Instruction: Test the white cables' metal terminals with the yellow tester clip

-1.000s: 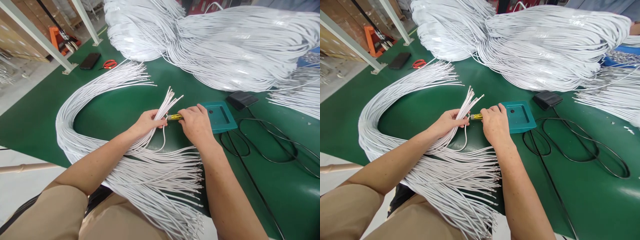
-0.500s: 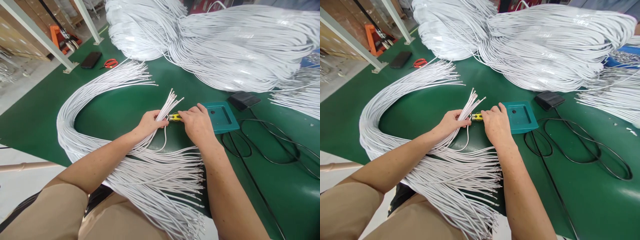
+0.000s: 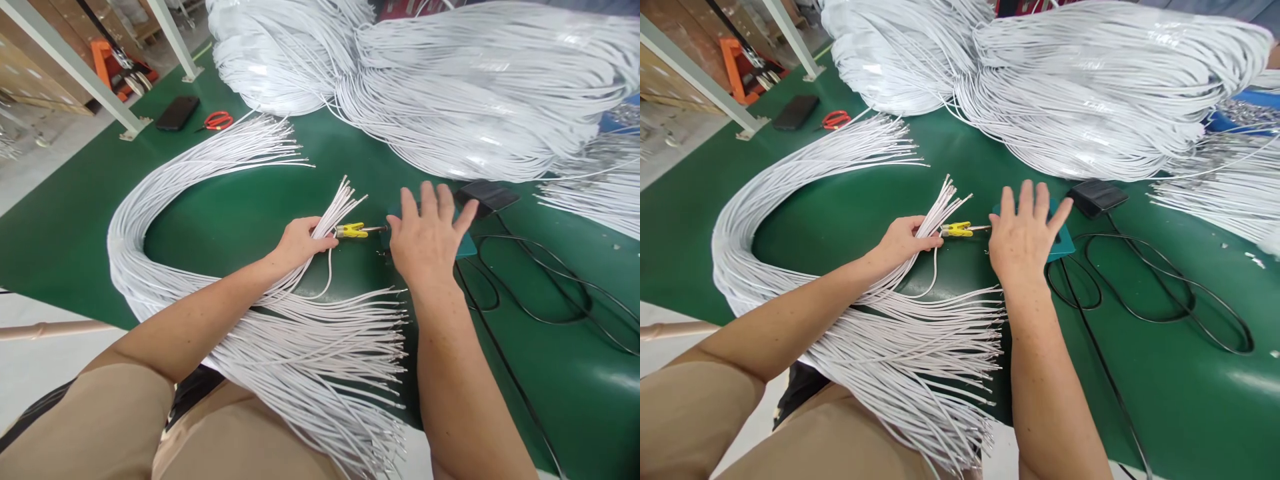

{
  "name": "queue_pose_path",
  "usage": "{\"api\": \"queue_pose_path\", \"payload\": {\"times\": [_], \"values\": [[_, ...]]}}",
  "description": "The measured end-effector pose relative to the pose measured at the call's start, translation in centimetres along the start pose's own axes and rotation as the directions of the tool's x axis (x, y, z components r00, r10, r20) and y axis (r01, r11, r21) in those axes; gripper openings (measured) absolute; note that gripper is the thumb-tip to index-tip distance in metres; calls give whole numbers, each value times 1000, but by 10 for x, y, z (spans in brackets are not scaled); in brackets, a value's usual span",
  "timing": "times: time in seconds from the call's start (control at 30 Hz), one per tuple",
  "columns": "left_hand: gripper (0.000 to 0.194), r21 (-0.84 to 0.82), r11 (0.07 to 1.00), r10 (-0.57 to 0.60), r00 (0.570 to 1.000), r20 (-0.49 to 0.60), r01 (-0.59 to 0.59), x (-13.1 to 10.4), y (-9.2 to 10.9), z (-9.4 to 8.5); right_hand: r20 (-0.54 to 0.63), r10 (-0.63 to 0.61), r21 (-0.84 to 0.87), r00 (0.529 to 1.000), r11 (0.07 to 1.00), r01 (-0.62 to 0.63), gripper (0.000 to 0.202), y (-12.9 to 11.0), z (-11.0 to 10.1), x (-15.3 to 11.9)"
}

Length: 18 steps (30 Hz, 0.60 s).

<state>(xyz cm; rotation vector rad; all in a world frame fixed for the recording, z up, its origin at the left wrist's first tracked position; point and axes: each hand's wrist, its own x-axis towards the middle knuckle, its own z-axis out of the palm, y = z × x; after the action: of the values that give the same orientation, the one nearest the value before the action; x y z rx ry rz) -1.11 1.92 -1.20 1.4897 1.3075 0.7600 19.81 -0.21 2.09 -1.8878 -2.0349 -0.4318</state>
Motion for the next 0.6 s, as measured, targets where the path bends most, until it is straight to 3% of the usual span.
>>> {"api": "queue_pose_path", "payload": {"times": [0.07, 0.2, 0.3, 0.37, 0.4, 0.47, 0.53, 0.6], "values": [[22, -50, 998, -24, 999, 23, 25, 0, 1, -2, -7, 58, -25, 998, 998, -58, 49, 6, 4, -1], [23, -174, 983, -51, 998, 27, 55, -2, 4, -7, 5, 39, 25, 999, 999, -39, 46, 10, 6, 0], [33, -312, 950, -30, 1000, 4, 30, -5, 7, -10, -31, -36, 221, 999, 974, 42, 38, -1, -3, 1], [38, -399, 917, 2, 1000, 5, 0, -7, 9, -11, -27, -174, 441, 984, 881, 168, 28, -18, -12, -2], [39, -439, 899, 15, 1000, 16, -6, -8, 10, -11, 9, -285, 550, 959, 802, 233, 24, -28, -17, -4], [41, -496, 868, 25, 999, 44, 0, -9, 11, -12, 103, -541, 666, 835, 661, 346, 22, -50, -24, -11], [43, -492, 871, 7, 999, 50, 18, -10, 13, -12, 254, -637, 627, 728, 681, 378, 20, -68, -29, -19], [40, -460, 887, -39, 999, 33, 50, -10, 15, -13, 441, -612, 562, 656, 759, 329, 21, -79, -33, -24]]}}
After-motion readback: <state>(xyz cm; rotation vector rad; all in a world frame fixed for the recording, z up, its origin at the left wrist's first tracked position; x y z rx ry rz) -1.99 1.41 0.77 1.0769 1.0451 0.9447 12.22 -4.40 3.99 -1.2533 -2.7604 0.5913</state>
